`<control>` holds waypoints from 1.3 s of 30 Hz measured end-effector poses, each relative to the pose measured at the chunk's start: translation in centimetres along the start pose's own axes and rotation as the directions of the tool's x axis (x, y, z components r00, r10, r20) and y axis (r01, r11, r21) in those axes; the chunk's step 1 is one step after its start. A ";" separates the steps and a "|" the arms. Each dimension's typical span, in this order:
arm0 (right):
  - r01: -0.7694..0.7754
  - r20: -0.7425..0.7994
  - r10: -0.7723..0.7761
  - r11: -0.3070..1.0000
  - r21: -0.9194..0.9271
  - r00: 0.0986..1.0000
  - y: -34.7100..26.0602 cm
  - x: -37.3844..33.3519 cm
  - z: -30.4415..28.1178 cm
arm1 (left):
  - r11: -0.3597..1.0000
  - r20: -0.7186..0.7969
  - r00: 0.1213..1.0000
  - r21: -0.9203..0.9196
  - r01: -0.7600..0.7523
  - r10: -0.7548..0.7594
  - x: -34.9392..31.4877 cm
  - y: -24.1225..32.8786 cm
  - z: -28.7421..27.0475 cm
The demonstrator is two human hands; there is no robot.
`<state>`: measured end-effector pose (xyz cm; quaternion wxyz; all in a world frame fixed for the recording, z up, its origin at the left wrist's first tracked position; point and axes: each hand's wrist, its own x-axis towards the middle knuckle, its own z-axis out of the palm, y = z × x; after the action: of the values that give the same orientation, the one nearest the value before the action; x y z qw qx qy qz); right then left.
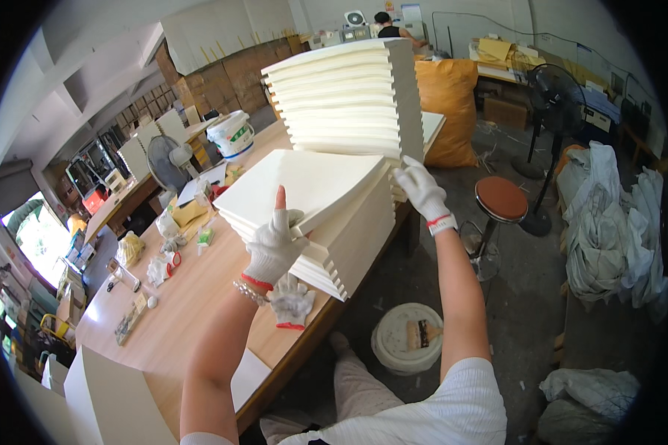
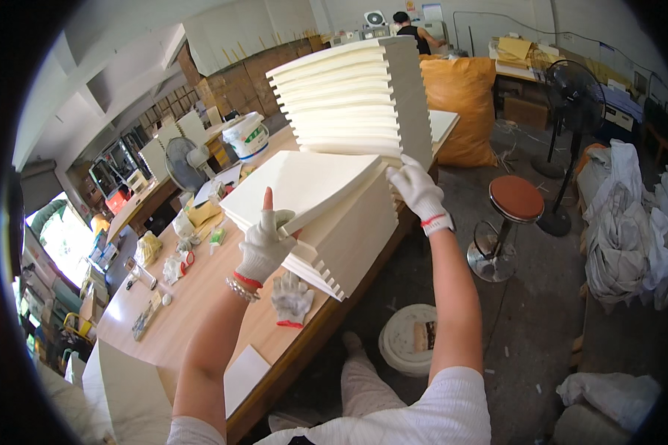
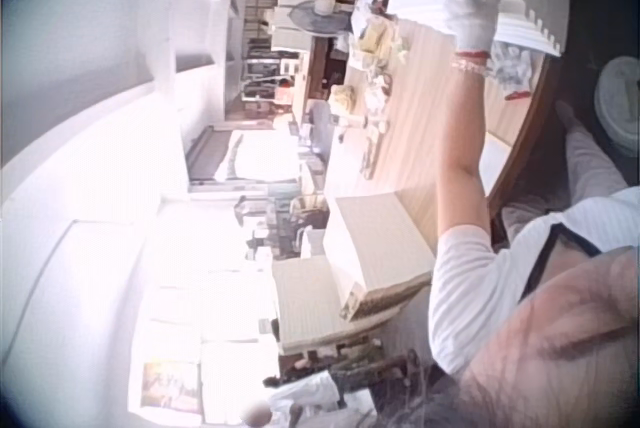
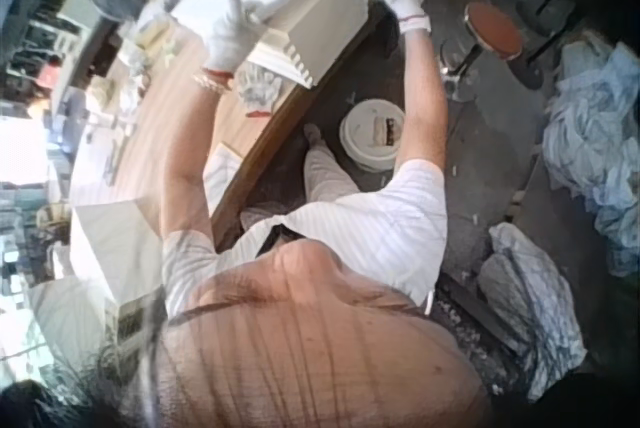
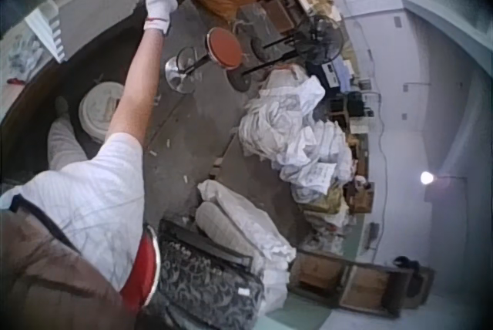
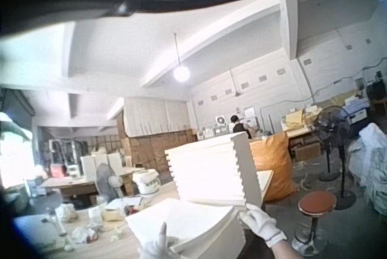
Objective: The person applies glue with a brush to the edges of stacked white paper components and moves them onto another stack.
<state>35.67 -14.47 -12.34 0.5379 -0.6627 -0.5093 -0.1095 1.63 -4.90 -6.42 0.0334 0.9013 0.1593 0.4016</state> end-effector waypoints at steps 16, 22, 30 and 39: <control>-0.623 0.682 -0.020 0.387 0.680 0.731 -9.4 -19.6 -2.0 | -0.666 0.711 0.572 -0.661 0.345 -0.409 1.6 2.3 -3.3; -0.643 0.785 -0.113 0.509 0.572 0.609 -14.7 -19.0 0.6 | -0.467 0.500 0.369 -0.865 0.183 -0.783 2.4 -2.7 1.4; -0.684 0.778 -0.252 0.374 0.626 0.575 -20.1 -18.5 7.1 | -0.421 0.491 0.463 -0.871 0.254 -0.738 -6.8 -5.8 -9.8; -0.872 0.902 -0.145 0.231 0.431 0.408 -26.1 -14.7 19.6 | -0.240 0.335 0.371 -0.930 0.279 -0.866 -30.9 -4.8 -23.5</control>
<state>0.30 -9.07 -14.63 0.5010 -0.3211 -0.4417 0.6714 -36.28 -11.62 -13.54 0.7272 0.3122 0.3114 0.5260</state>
